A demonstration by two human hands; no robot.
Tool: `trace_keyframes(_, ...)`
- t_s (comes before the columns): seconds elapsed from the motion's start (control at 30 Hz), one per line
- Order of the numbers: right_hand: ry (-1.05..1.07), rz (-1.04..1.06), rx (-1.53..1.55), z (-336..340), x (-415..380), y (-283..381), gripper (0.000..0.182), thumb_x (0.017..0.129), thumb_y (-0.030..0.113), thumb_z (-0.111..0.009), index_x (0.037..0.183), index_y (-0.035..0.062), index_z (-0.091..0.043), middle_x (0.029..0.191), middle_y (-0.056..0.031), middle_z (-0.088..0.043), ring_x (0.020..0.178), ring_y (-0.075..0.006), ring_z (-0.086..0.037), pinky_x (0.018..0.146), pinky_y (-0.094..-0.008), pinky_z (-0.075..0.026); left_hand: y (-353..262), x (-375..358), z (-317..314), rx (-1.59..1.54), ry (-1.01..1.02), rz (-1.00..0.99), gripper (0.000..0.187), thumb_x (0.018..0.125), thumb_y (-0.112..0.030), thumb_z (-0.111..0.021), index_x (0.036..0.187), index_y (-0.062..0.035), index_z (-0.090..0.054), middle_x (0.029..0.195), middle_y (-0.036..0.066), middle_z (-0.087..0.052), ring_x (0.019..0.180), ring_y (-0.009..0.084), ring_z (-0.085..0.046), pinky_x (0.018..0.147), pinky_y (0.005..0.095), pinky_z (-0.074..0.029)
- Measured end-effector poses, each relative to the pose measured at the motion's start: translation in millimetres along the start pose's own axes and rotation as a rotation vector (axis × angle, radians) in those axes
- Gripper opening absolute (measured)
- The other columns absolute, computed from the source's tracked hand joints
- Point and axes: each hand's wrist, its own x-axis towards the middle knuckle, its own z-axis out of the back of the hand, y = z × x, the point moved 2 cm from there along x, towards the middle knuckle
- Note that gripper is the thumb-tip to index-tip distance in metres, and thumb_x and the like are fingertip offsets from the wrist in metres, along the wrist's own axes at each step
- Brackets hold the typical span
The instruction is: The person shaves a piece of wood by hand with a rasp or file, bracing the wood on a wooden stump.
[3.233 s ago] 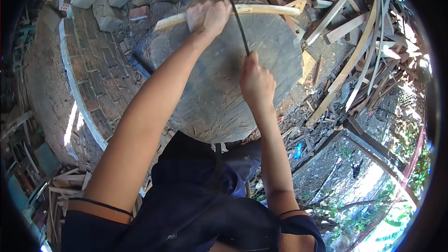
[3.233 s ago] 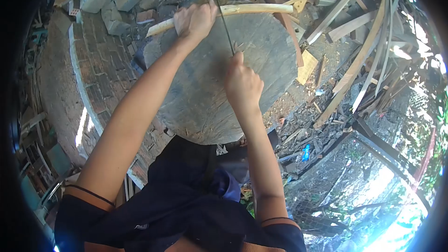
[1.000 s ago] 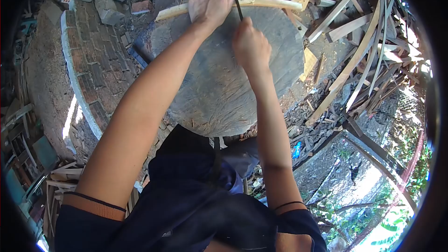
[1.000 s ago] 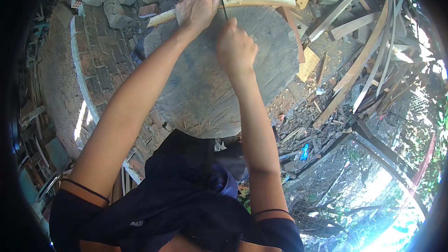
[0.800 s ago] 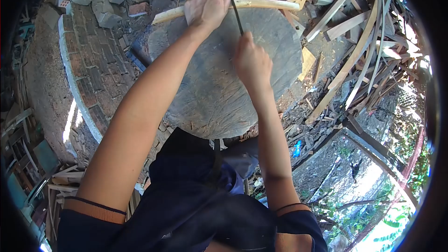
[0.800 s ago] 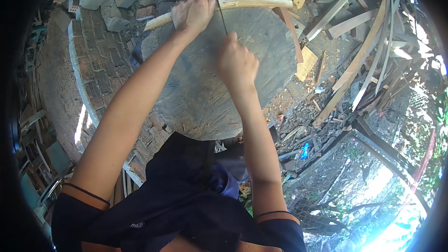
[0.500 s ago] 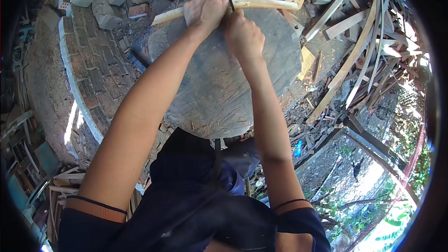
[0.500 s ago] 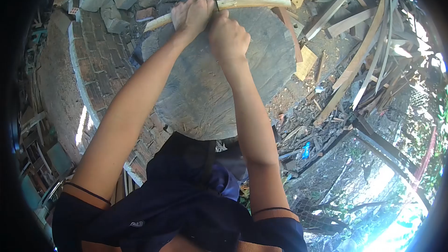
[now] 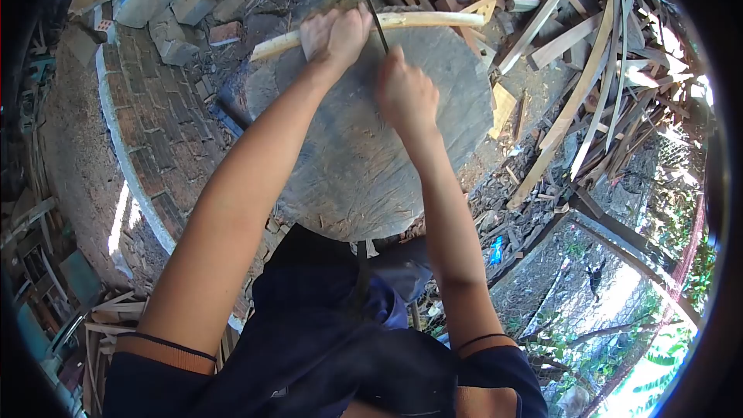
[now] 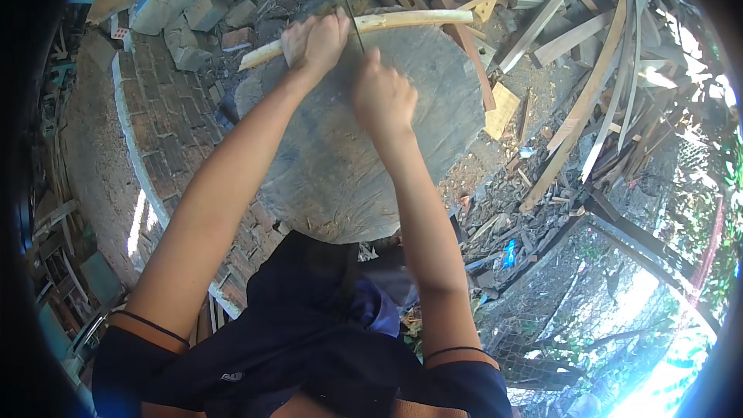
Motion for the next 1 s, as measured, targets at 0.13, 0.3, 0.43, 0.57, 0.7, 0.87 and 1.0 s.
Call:
trace_keyframes(0.13,0.130,-0.079,-0.029,6,-32,-6,0.013,0.088,0.016,-0.043,0.092,0.0053,-0.049,0.077,-0.0218,-0.067,0.074,-0.0386,-0.067,0.067,-0.0487,-0.053,0,1,1,-0.031,0.047,0.026,0.048,0.095,-0.033,-0.040,0.067,-0.0054,-0.069,0.070,0.020,-0.065,0.065,0.0385,-0.065,0.068,0.0472,-0.050)
trace_keyframes(0.3,-0.038,0.022,0.055,-8,24,8,0.018,0.093,0.022,-0.042,0.096,0.0045,-0.047,0.075,-0.0244,-0.065,0.072,-0.0437,-0.064,0.064,-0.0532,-0.051,0,-1,-2,-0.031,-0.071,-0.005,0.049,0.095,-0.033,-0.039,0.067,-0.0057,-0.069,0.070,0.020,-0.066,0.063,0.0381,-0.065,0.069,0.0471,-0.050)
trace_keyframes(0.43,0.037,-0.010,0.004,-1,-3,-2,0.018,0.092,0.021,-0.043,0.097,0.0043,-0.047,0.075,-0.0241,-0.065,0.073,-0.0432,-0.064,0.064,-0.0527,-0.051,0,2,-2,0.007,-0.009,0.004,0.049,0.095,-0.033,-0.039,0.066,-0.0057,-0.068,0.069,0.019,-0.066,0.064,0.0378,-0.066,0.071,0.0472,-0.051)
trace_keyframes(0.57,0.183,-0.121,-0.002,3,-34,-7,0.015,0.089,0.017,-0.043,0.096,0.0050,-0.048,0.078,-0.0232,-0.067,0.076,-0.0396,-0.067,0.066,-0.0488,-0.053,-1,0,3,-0.015,0.028,0.018,0.049,0.095,-0.032,-0.039,0.066,-0.0057,-0.069,0.068,0.019,-0.066,0.063,0.0380,-0.065,0.071,0.0466,-0.051)
trace_keyframes(0.7,-0.007,-0.010,0.068,-7,21,7,0.014,0.091,0.019,-0.043,0.095,0.0056,-0.047,0.076,-0.0238,-0.065,0.075,-0.0436,-0.064,0.064,-0.0524,-0.051,-2,0,1,-0.014,0.015,0.020,0.049,0.095,-0.033,-0.039,0.068,-0.0062,-0.069,0.070,0.019,-0.066,0.065,0.0382,-0.066,0.071,0.0483,-0.050)
trace_keyframes(0.87,0.024,0.003,-0.003,-1,-9,-3,0.015,0.090,0.017,-0.042,0.098,0.0064,-0.047,0.076,-0.0205,-0.067,0.072,-0.0402,-0.067,0.063,-0.0498,-0.053,0,2,-2,-0.008,-0.005,0.012,0.049,0.095,-0.033,-0.039,0.067,-0.0056,-0.068,0.070,0.020,-0.066,0.066,0.0392,-0.065,0.070,0.0477,-0.050)
trace_keyframes(1.0,0.130,-0.084,-0.015,1,-32,-6,0.014,0.089,0.015,-0.042,0.096,0.0062,-0.050,0.077,-0.0212,-0.067,0.074,-0.0402,-0.067,0.065,-0.0496,-0.053,1,-1,2,-0.007,0.024,0.026,0.050,0.095,-0.033,-0.039,0.066,-0.0052,-0.068,0.068,0.020,-0.065,0.064,0.0388,-0.065,0.068,0.0470,-0.051)
